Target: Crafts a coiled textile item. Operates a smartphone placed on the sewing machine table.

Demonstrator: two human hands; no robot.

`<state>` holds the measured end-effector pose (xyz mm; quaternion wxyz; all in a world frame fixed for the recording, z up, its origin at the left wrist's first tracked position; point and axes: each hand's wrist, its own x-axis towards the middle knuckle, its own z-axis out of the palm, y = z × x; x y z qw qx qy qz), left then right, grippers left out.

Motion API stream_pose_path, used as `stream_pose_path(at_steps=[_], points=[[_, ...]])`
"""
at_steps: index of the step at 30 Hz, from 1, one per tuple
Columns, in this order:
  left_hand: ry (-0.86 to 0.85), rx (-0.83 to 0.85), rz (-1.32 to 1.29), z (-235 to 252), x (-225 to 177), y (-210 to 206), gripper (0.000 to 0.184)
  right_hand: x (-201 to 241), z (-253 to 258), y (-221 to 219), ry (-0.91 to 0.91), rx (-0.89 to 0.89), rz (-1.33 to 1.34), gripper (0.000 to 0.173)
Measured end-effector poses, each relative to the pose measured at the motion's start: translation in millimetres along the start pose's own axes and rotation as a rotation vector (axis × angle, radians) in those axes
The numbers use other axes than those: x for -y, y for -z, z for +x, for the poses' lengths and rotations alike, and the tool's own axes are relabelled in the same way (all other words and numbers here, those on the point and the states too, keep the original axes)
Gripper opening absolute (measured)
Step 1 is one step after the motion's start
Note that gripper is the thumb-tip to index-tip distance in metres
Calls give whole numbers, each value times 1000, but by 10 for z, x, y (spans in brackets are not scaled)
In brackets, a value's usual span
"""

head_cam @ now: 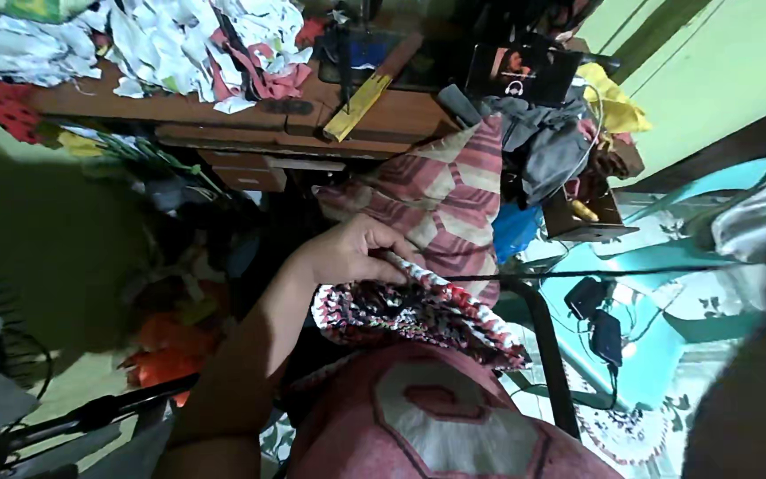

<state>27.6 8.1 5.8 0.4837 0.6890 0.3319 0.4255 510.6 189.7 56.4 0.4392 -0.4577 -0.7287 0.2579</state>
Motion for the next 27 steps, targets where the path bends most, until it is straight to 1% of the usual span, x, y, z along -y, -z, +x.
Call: stream_pose_path(at_steps=[1, 2, 4, 6, 7, 8, 10, 12, 14, 15, 17, 20, 23, 25, 26, 27], points=[[10, 3, 10, 24, -14, -44, 11, 37, 33, -351, 37, 100, 100, 17], [19, -1, 24, 37, -26, -81, 10, 214, -20, -750, 24, 216, 157, 21], [45, -17, 62, 43, -40, -130, 9, 548, -203, -1458, 51, 525, 242, 25], [63, -33, 93, 33, -37, -151, 7, 732, -342, -1969, 136, 844, 349, 27], [56, -37, 109, 28, -23, -151, 7, 798, -382, -2143, 156, 961, 400, 24], [53, -47, 120, 21, -12, -154, 7, 846, -413, -2260, 142, 1037, 441, 20], [64, -66, 123, 9, -2, -157, 7, 875, -448, -2372, 59, 1082, 481, 11], [60, -77, 119, 5, 22, -161, 8, 845, -470, -2397, 17, 1075, 506, 13], [44, -72, 108, 12, 58, -163, 8, 795, -485, -2391, 41, 1028, 511, 13], [39, -65, 100, 18, 73, -165, 7, 779, -483, -2384, 46, 977, 513, 12], [34, -52, 75, 23, 78, -171, 6, 778, -441, -2328, -41, 824, 509, 10], [5, 9, 69, -24, 29, -185, 6, 601, -192, -2141, -222, 505, 532, 13], [-3, 16, 52, -112, 24, -134, 5, 159, 247, -1716, -375, 150, 687, 19], [-19, -7, 61, -169, 40, -77, 6, -108, 546, -1337, -401, -151, 755, 25], [-28, -20, 64, -184, 44, -58, 6, -222, 651, -1154, -393, -294, 696, 22], [-34, -27, 62, -188, 50, -43, 5, -286, 711, -1002, -372, -379, 569, 16]])
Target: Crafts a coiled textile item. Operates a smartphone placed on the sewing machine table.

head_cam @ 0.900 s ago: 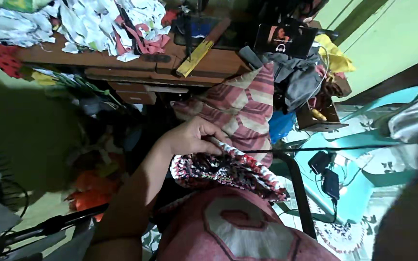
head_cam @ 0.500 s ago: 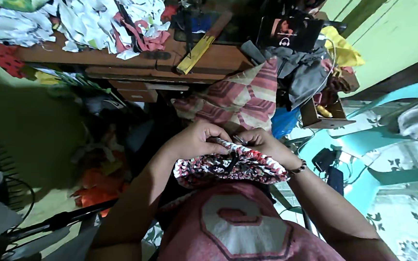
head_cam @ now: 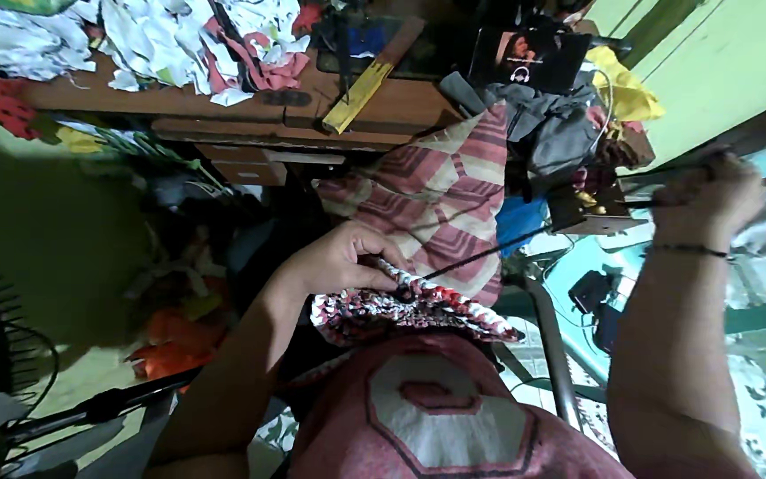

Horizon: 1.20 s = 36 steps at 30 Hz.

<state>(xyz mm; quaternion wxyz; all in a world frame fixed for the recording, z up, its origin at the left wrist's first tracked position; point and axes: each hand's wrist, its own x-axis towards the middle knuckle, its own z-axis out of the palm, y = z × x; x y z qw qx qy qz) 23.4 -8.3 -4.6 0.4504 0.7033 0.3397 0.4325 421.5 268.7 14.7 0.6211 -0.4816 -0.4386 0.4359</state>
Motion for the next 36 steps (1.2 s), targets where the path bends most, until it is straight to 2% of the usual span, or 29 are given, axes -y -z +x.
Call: stream_pose_path(at_steps=[1, 2, 4, 5, 6, 8, 10, 12, 13, 14, 16, 18, 23, 25, 29, 31, 33, 36], points=[[-6, -6, 0, 6, 6, 5, 5, 61, 35, 83, 83, -12, -172, 4], [-4, -12, 2, 18, 8, 2, 5, 127, -5, 148, 155, 68, -390, 12], [27, -14, 2, 53, 4, -26, 8, 346, -282, 89, 194, 404, -780, 51], [47, -15, -5, 76, -1, -48, 9, 416, -498, -60, 208, 558, -844, 60], [60, -14, -6, 104, -7, -67, 9, 436, -726, -216, 252, 705, -833, 61], [58, -9, -5, 163, -17, -99, 8, 357, -1165, -549, 292, 1026, -567, 57], [62, -5, 8, 203, -32, -125, 7, 200, -1501, -860, 221, 1355, -348, 42], [92, -19, 32, 210, -56, -138, 7, 29, -1699, -1062, 146, 1549, -276, 25], [109, -34, 39, 199, -62, -138, 8, -33, -1732, -1105, 97, 1585, -260, 18], [124, -55, 40, 185, -62, -137, 7, -76, -1740, -1116, 38, 1591, -252, 13], [146, -99, 24, 167, -48, -130, 8, -136, -1741, -1090, -57, 1555, -238, 13], [165, -120, 11, 178, -26, -139, 9, -187, -1752, -1054, -65, 1473, -221, 15], [209, -80, -36, 250, 10, -158, 12, -228, -1619, -1091, 150, 977, -426, 10], [208, -76, -49, 266, 54, -148, 11, -262, -1568, -1073, 200, 870, -491, 11], [217, -69, -79, 313, 93, -154, 8, -320, -1594, -1047, 234, 866, -544, 13], [261, -103, -49, 328, 93, -160, 7, -337, -1523, -1010, 180, 917, -521, 13], [297, -181, -24, 328, 106, -169, 9, -299, -1407, -918, 70, 1001, -377, 19], [358, -245, -42, 330, 97, -149, 26, -243, -1298, -769, -38, 1094, -188, 34]])
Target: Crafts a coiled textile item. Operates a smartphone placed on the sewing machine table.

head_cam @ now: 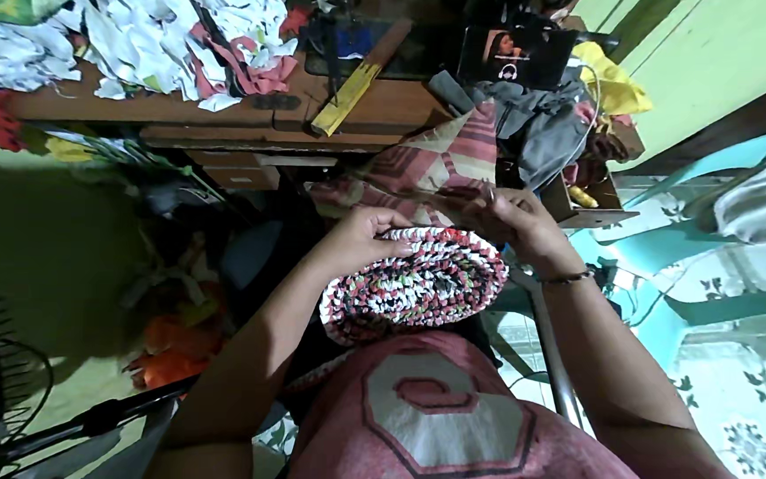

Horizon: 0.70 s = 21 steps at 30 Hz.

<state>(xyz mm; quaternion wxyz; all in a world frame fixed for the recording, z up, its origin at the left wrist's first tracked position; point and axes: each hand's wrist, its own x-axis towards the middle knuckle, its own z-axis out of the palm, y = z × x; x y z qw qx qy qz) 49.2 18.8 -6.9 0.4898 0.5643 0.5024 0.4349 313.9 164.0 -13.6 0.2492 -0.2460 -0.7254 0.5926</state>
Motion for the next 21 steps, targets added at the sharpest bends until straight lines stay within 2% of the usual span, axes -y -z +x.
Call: stream_pose_path(at_steps=[3, 5, 8, 14, 18, 21], points=[[57, -10, 31, -50, 34, 42, 42, -108, -94, 115, -3, 118, -12, 36], [107, -37, 102, -103, 41, 77, 34, -205, -169, 129, -26, 125, -15, 28], [145, -67, 162, -145, 61, 112, 14, -300, -235, 117, -24, 67, 30, 12], [85, -123, 183, 65, -81, 173, 19, -367, -283, 19, -12, -117, 160, 9], [119, 28, 121, 249, -267, 305, 19, -320, -390, -17, -29, -180, 223, 10], [237, 67, 204, 337, -171, 249, 20, -399, -432, -30, -91, -250, 160, 10]])
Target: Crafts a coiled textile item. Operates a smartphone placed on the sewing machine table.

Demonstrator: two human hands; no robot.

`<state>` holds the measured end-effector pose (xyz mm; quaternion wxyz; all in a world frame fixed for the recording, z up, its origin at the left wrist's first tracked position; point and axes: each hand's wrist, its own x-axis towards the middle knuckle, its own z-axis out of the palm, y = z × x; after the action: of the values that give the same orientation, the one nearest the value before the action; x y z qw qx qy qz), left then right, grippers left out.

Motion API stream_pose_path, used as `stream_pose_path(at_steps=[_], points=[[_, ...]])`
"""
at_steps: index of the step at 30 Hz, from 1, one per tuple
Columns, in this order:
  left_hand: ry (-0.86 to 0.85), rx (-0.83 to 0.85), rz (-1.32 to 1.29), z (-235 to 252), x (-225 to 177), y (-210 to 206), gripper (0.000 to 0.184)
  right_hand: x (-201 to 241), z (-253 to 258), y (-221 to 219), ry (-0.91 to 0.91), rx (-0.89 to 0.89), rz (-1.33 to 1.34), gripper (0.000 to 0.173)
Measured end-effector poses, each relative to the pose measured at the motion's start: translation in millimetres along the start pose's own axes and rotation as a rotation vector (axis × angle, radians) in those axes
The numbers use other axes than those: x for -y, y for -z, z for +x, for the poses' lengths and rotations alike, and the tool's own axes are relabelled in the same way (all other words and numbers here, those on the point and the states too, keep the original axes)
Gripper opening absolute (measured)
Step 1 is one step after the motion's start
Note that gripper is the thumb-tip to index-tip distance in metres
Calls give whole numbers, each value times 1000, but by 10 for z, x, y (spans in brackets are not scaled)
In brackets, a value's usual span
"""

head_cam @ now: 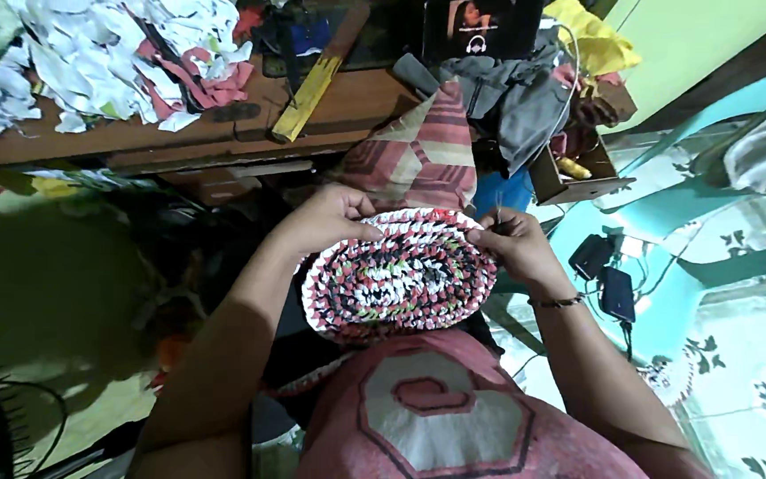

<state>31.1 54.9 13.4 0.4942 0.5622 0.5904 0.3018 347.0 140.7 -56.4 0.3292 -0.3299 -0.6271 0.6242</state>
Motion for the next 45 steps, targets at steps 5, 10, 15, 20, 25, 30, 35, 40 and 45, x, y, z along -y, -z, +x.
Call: stream_pose_path(at_steps=[5, 10, 15, 20, 25, 30, 35, 40, 45], points=[[-16, -123, 84, -16, 115, -75, 20, -73, 36, -23, -37, -19, 18, 8], [-47, -118, 22, -126, 123, -55, 19, -82, 61, -59, -5, -6, 32, 8], [-119, -97, 61, -178, 97, -25, 15, -67, 16, -58, 0, 4, 38, 9], [-175, -70, -11, -124, -50, -151, 47, -68, 12, -59, 24, 14, 54, 10], [-251, -107, -88, -85, -41, -206, 27, -90, 9, -67, 31, 6, 61, 9], [-223, -79, -114, -110, 20, -169, 17, -88, 6, -93, 19, -13, 48, 9], [-227, -114, 44, -161, 11, -190, 20, -124, 12, -89, 7, -27, 45, 10], [-267, -191, 176, -161, -9, -196, 9, -181, 15, -79, -10, -42, 64, 9], [-454, -372, 457, 70, -168, -58, 19, -256, 23, -106, 19, -61, 110, 8]])
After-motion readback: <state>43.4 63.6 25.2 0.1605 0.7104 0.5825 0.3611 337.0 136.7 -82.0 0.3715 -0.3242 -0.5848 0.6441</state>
